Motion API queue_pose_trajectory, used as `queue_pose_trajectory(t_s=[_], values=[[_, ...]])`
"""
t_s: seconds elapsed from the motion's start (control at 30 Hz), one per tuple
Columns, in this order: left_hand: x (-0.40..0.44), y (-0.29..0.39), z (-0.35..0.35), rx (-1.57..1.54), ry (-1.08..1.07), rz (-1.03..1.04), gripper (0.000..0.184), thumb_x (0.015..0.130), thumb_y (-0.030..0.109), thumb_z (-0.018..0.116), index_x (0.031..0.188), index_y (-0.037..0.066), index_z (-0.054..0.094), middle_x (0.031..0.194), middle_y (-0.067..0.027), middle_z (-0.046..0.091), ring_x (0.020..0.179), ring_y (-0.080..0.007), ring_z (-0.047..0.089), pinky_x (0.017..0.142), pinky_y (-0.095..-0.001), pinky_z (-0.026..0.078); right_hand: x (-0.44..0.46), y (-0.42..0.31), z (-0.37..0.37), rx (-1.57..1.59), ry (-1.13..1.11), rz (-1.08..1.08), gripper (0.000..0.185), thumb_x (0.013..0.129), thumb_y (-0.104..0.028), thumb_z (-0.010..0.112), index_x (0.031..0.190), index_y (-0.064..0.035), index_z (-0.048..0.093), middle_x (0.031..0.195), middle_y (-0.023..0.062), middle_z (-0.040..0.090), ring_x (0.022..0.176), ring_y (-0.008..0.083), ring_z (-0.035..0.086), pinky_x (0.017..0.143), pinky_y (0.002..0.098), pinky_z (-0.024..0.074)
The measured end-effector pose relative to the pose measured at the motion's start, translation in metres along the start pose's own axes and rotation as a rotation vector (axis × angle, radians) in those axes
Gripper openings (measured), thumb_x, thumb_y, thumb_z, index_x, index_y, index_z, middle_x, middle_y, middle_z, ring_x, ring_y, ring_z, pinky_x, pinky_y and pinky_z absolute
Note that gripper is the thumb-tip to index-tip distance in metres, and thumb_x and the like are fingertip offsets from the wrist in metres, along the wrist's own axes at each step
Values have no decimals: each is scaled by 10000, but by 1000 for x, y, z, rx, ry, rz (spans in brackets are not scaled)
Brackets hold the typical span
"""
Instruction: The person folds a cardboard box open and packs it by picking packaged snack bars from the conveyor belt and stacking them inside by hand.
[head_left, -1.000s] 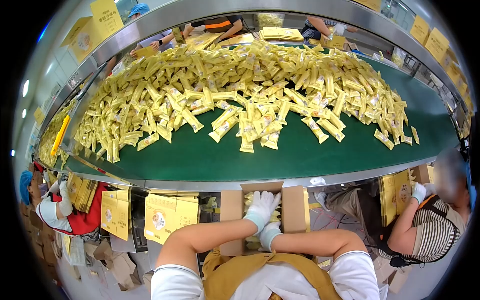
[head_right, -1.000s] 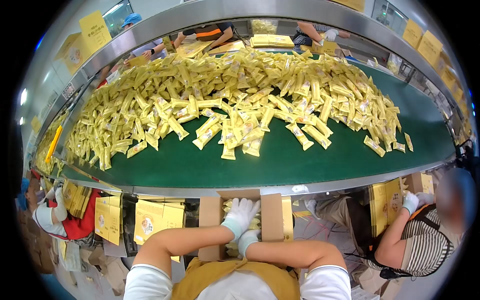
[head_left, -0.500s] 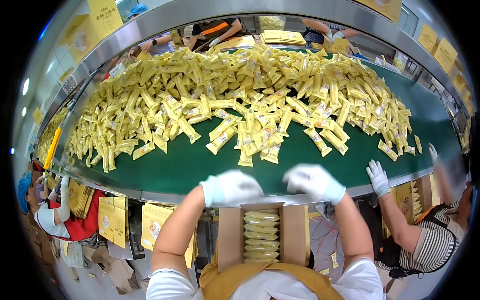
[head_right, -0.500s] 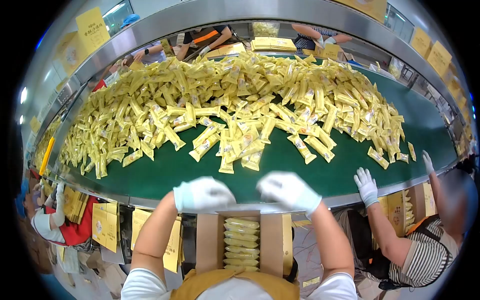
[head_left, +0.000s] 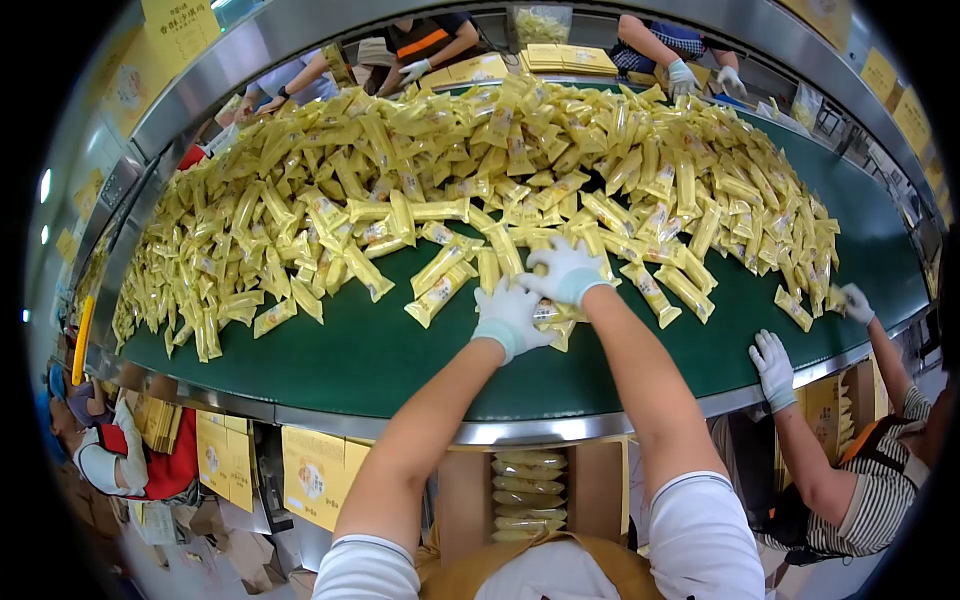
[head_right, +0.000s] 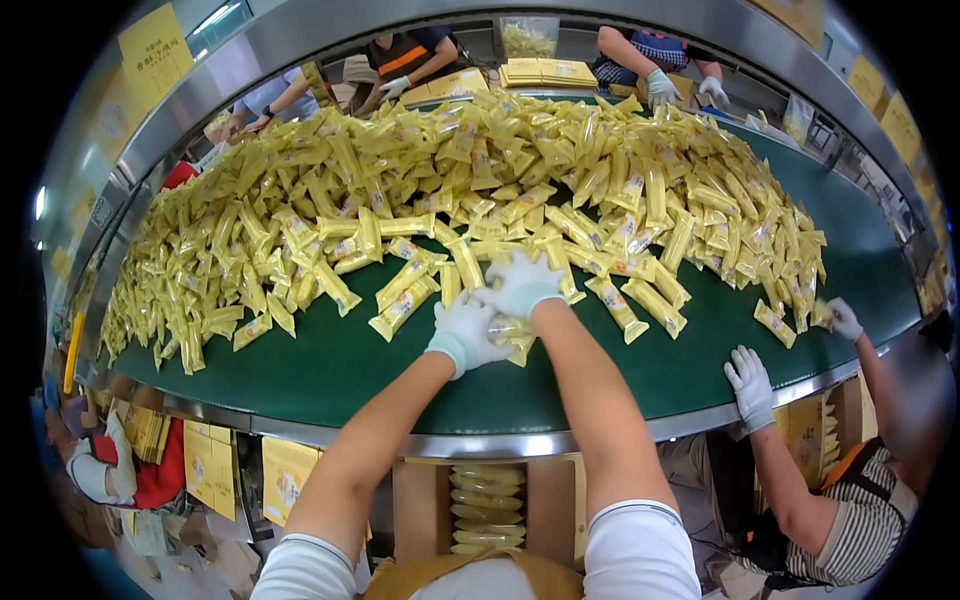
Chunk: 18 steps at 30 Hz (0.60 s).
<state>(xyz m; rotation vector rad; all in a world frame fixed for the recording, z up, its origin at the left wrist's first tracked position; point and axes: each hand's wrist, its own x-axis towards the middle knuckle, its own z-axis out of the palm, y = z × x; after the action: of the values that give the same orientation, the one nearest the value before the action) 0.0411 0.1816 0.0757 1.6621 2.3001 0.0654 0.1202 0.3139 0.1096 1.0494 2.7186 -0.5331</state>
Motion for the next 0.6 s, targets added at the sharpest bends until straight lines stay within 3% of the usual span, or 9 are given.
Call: queue_pose_trajectory(t_s=[0.1, 0.2, 0.27, 0.37, 0.47, 0.57, 0.6], values=[[-12, -16, 8, 42, 54, 186, 765, 768, 459, 714, 1471, 269, 477, 1444, -70, 515, 1399, -363, 404, 1089, -626, 297, -17, 31, 15, 55, 92, -24, 602, 800, -702, 600, 1309, -382, 618, 1593, 89, 354, 1483, 445, 249, 1096, 769, 205], [-36, -39, 8, -18, 70, 328, 645, 835, 193, 662, 1455, 257, 493, 1401, -44, 547, 1382, -327, 422, 1123, -520, 320, -47, 57, 30, 74, 229, -41, 663, 804, -687, 613, 1398, -402, 544, 1572, 153, 386, 1448, 373, 366, 1078, 748, 227], [-55, -51, 12, 69, 100, 310, 674, 817, 182, 678, 1460, 248, 489, 1397, -45, 551, 1381, -326, 424, 1129, -540, 312, -70, 73, 49, -6, 393, -76, 734, 825, -644, 628, 1480, -352, 472, 1516, 192, 448, 1363, 347, 479, 1071, 714, 255], [-86, -71, 30, 95, 165, 265, 711, 788, 147, 683, 1466, 227, 481, 1432, -57, 521, 1378, -357, 421, 1137, -601, 287, -108, 95, 74, 71, 350, 45, 814, 835, -613, 637, 1525, -237, 422, 1513, 194, 450, 1357, 357, 471, 1065, 683, 283], [-119, -72, 26, 3, 149, 168, 742, 784, 182, 687, 1489, 221, 460, 1503, -75, 458, 1393, -420, 387, 1137, -637, 273, -155, 83, 84, -172, 362, 126, 887, 828, -533, 711, 1524, -87, 391, 1499, 210, 454, 1381, 403, 422, 1124, 587, 286], [-145, -60, 12, 33, 132, 190, 741, 798, 219, 689, 1500, 223, 451, 1521, -78, 451, 1411, -436, 360, 1132, -666, 258, -171, 98, 100, 115, 559, -41, 853, 814, -415, 778, 1503, -69, 413, 1498, 225, 447, 1403, 411, 401, 1152, 514, 311], [-148, -57, 11, 94, 198, 224, 776, 802, 313, 759, 1496, 160, 447, 1522, -121, 448, 1401, -430, 386, 1128, -601, 327, -175, 106, 102, 311, 635, -119, 841, 783, -312, 825, 1481, -49, 436, 1509, 238, 430, 1421, 425, 379, 1158, 452, 341]])
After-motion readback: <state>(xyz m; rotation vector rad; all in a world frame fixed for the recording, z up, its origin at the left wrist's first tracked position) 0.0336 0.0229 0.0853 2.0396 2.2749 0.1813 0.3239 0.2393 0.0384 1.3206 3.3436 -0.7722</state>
